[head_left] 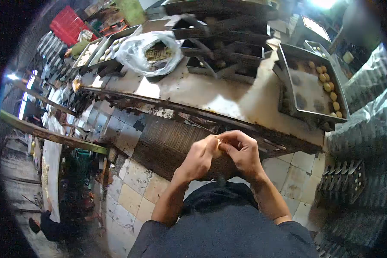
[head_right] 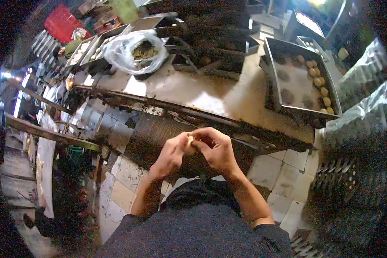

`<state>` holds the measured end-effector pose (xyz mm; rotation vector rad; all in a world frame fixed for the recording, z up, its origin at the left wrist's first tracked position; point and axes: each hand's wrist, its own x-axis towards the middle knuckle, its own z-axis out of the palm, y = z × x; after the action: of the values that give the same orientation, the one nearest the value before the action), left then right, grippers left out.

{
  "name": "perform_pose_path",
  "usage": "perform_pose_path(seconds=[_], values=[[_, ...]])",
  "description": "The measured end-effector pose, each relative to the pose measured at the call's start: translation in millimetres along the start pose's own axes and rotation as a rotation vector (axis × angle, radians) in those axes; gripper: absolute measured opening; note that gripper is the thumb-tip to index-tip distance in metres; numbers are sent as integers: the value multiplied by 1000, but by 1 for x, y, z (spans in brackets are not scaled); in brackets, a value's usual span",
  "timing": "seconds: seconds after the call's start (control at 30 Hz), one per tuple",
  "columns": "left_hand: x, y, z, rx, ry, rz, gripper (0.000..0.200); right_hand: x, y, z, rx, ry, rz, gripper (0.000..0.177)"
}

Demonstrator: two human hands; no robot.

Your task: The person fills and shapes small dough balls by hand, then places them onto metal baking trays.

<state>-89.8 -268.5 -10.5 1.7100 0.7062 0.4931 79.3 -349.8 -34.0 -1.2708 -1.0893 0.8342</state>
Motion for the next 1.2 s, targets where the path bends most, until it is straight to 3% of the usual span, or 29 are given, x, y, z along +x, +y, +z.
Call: perform_pose_path(seconds=[0.07, 0.1, 0.2, 0.27, 0.33, 0.4, 0.43, 0.47, 0.5, 0.53, 0.63, 0.67, 0.7, 0.8, 0.83, 0.9, 1.0, 1.07, 1.17, 1.2], values=[[-21, -3, -37, -57, -22, -23, 40, 8, -4, 45, 20, 17, 91, 18], [-30, -16, -58, -121, -22, -32, 39, 13, -1, 61, -108, -43, 47, 18], [-51, -42, -114, -343, -10, -112, 39, 26, 7, 119, 138, -169, 74, 20], [-55, -63, -131, -462, -1, -93, 41, 35, 12, 139, 60, -214, 42, 17], [-46, -68, -146, -275, -93, -2, 39, 46, 11, 145, 120, -209, 123, 12], [-34, -56, -145, -181, -83, 144, 37, 50, 5, 147, 286, -158, 250, 31], [-23, -52, -155, -96, -216, 82, 31, 53, -1, 154, 426, -85, 310, 38], [-11, -56, -153, -12, -153, 163, 28, 58, -4, 156, 570, -12, 359, 45], [4, -59, -147, 74, -84, 244, 25, 61, 4, 153, 506, 59, 360, 55], [17, -60, -140, 162, -10, 322, 22, 63, 8, 155, 547, 158, 364, 43], [65, -55, -115, 251, 187, 549, 12, 70, 15, 149, 923, 220, 401, 44], [84, -54, -104, 274, 239, 645, 11, 79, 24, 139, 738, 320, 383, 40], [101, -55, -91, 342, 306, 706, 21, 84, 41, 122, 773, 310, 356, 37], [140, -52, -59, 150, 58, 395, 54, 99, 77, 57, 966, 253, 375, 32], [152, -40, -52, -533, -142, 110, 70, 107, 76, 39, 1048, 227, 396, 30], [172, -22, -66, -497, -280, 120, 61, 118, 67, 3, 1060, 174, 428, 30], [209, -11, -70, 60, -250, 364, 43, 146, 40, -41, 1046, 18, 428, 36], [230, -14, -69, 261, -213, 428, 33, 165, 39, -55, 1024, -49, 454, 40], [253, -30, -65, 243, -159, 352, 24, 194, 54, -62, 967, -24, 489, 44], [256, -29, -61, 13, -78, 260, 25, 203, 60, -61, 970, 7, 474, 44]])
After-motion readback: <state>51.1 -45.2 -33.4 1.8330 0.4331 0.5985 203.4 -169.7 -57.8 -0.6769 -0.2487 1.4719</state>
